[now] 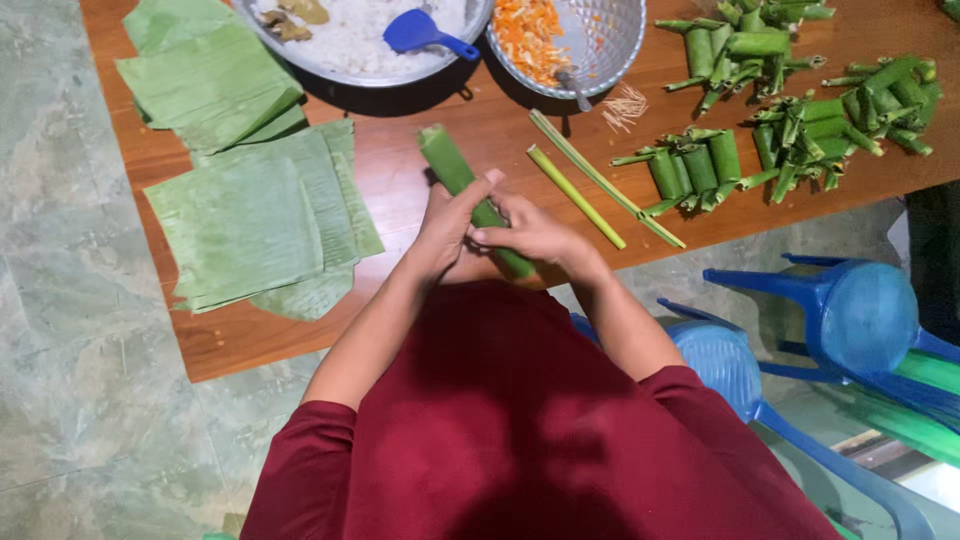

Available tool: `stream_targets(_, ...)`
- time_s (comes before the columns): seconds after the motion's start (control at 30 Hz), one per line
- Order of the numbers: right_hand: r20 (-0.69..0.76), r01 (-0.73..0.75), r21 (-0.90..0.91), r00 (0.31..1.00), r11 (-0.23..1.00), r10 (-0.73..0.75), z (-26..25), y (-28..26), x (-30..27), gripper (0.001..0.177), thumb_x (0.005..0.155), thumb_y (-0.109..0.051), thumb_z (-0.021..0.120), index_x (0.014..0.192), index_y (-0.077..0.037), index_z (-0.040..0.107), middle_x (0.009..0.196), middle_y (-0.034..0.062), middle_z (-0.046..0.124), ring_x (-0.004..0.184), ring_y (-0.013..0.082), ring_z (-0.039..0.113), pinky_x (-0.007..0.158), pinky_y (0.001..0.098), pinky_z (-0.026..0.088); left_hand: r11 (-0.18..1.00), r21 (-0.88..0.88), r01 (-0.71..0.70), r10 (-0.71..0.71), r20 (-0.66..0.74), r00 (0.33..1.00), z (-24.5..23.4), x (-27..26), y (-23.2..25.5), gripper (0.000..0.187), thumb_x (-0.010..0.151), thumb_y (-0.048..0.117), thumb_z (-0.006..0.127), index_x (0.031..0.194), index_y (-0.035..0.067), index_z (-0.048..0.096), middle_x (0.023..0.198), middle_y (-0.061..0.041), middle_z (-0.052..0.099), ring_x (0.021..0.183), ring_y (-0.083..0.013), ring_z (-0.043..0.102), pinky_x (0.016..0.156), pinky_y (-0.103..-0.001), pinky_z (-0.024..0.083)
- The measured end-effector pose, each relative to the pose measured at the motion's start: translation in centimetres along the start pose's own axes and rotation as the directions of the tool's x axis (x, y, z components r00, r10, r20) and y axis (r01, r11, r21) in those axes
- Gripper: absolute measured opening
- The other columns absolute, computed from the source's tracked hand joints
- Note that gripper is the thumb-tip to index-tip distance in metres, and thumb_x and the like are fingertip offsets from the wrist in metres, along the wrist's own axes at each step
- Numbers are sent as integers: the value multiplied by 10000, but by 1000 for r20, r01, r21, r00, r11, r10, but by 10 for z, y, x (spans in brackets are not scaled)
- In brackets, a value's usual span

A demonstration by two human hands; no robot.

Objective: The person prepares food by spreading rice on a leaf, adding a filling, and then rolling the leaf into a cylinder.

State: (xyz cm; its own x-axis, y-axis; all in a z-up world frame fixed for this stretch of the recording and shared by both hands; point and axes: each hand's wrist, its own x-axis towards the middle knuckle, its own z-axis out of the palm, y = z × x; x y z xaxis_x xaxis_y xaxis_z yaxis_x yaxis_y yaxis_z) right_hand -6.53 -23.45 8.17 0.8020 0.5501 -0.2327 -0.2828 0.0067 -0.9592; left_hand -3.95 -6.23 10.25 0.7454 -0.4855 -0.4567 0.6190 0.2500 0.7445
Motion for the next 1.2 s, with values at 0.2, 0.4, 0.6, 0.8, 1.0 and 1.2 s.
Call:
stream_targets(0.2, -121, -25, 39, 992, 999, 30, -6, -4, -19, 482, 1012, -204, 648, 1411, 8, 481, 953, 15, 588, 811, 98, 546, 656, 262, 458, 975, -64, -214, 201, -161, 966, 35, 3, 12, 215, 968, 211, 760, 1011, 5, 717, 912, -52, 657, 798, -126, 620, 687, -288, 513)
stream_targets(0.4, 274, -225, 512, 957, 829, 91, -40, -9, -35, 298, 1093, -159, 640, 1282, 30, 509, 919, 38, 575, 811, 91, 567, 688, 266, 473, 944, -114, -308, 327, 407, 853, 43, 19, 12, 130, 954, 112, 646, 876, 12, 677, 1363, -150, 643, 1253, -133, 616, 1055, -254, 492)
stream_targets(0.6, -125, 160, -562, 953, 811, -275, -49, 3, -1, 470, 898, -157, 673, 1291, 16, 483, 908, 34, 600, 804, 94, 580, 682, 282, 479, 958, -180, -224, 132, -417, 899, 55, 61, -19, 160, 934, 95, 726, 860, -39, 679, 1168, -305, 686, 977, -223, 715, 863, -329, 574)
stream_targets(0.8, 386, -321, 651, 920, 688, 64, -65, -22, -40, 291, 940, -195, 745, 1113, -38, 570, 840, 18, 580, 742, 108, 559, 680, 279, 465, 957, -289, -32, 115, 274, 955, 52, 38, 4, 206, 933, 124, 731, 811, -25, 659, 1294, -140, 766, 855, -168, 659, 695, -277, 513)
stream_targets(1.0, -38, 267, -188, 959, 945, -279, -63, -39, -21, 389, 872, -153, 657, 1188, 49, 552, 1006, 62, 609, 936, 105, 535, 807, 276, 440, 991, -89, -99, 47, -461, 886, 58, 87, -31, 226, 927, 148, 769, 811, -13, 661, 925, -223, 656, 775, -229, 677, 669, -346, 551)
stream_targets(1.2, 202, -157, 533, 978, 832, 55, -74, -20, -16, 126, 956, -95, 612, 1058, -42, 560, 861, 32, 561, 783, 128, 562, 745, 298, 493, 997, -70, -24, 10, -198, 980, 50, 75, 3, 253, 898, 217, 707, 802, -1, 621, 1057, -168, 760, 591, -209, 667, 370, -350, 516)
